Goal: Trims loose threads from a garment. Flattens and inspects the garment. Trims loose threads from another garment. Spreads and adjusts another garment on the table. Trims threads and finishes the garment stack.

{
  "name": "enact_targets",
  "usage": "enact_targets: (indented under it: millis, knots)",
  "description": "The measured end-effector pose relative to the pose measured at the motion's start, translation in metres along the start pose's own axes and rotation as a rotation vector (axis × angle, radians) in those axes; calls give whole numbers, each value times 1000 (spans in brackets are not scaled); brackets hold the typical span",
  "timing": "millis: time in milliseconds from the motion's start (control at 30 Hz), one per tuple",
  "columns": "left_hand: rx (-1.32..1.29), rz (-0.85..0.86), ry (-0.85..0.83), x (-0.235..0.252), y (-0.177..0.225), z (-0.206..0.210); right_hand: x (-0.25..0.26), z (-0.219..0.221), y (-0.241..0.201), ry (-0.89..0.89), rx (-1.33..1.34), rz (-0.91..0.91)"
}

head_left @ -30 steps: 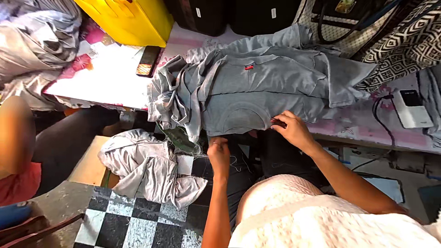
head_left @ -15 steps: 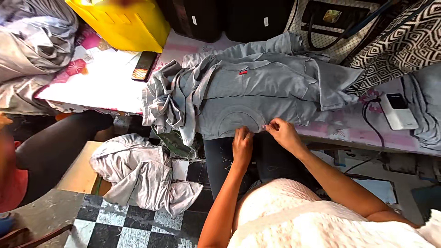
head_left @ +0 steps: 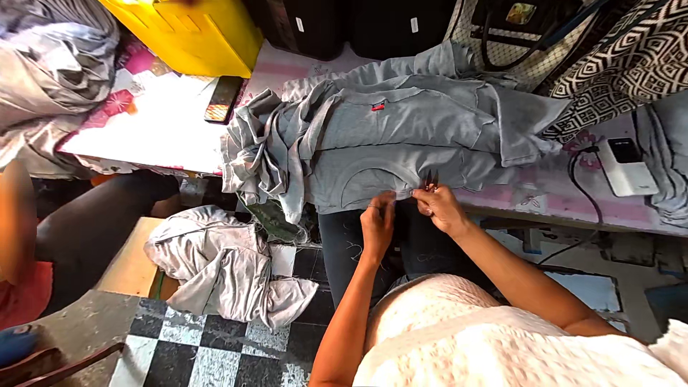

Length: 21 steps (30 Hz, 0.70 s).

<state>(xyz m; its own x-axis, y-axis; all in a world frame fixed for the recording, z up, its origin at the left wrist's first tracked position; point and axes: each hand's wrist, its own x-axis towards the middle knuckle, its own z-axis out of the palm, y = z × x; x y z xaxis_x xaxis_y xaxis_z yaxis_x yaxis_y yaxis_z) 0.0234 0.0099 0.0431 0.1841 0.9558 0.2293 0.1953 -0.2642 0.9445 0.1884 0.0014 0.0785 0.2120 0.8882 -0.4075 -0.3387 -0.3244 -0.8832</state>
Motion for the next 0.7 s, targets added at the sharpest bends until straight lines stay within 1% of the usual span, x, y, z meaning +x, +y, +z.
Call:
enact_targets:
  millis: [33, 67, 100, 200, 233, 267, 367, 433, 500, 700]
  knots:
    - [-95, -70, -1, 2, 3, -4, 0, -2, 0, -49, 135, 97]
    - [-175, -130, -4, 4, 6, -6, 1, -4, 0, -94, 189, 176]
    - [-236, -185, -10, 4, 8, -9, 1, -7, 1, -125, 159, 225]
    - [-301, -301, 4, 2, 8, -10, -6, -14, -8, -215, -250, 195]
    - [-299, -315, -1, 0, 8, -11, -11, -15, -15, -221, -319, 209]
    - [-289, -315, -6, -1, 7, -11, -17, -15, -22, -237, -327, 255]
    - [-261, -314, -10, -4, 11, -10, -29, -19, -39, -328, -180, 446]
    - [-269, -308, -16, -4, 13, -8, -29, -17, -40, -359, -171, 506]
    - [-257, -278, -20, -6, 13, -5, -27, -14, -35, -398, -210, 529]
    - [-225, -216, -4, -10, 10, -5, -17, -1, -28, -411, -212, 508]
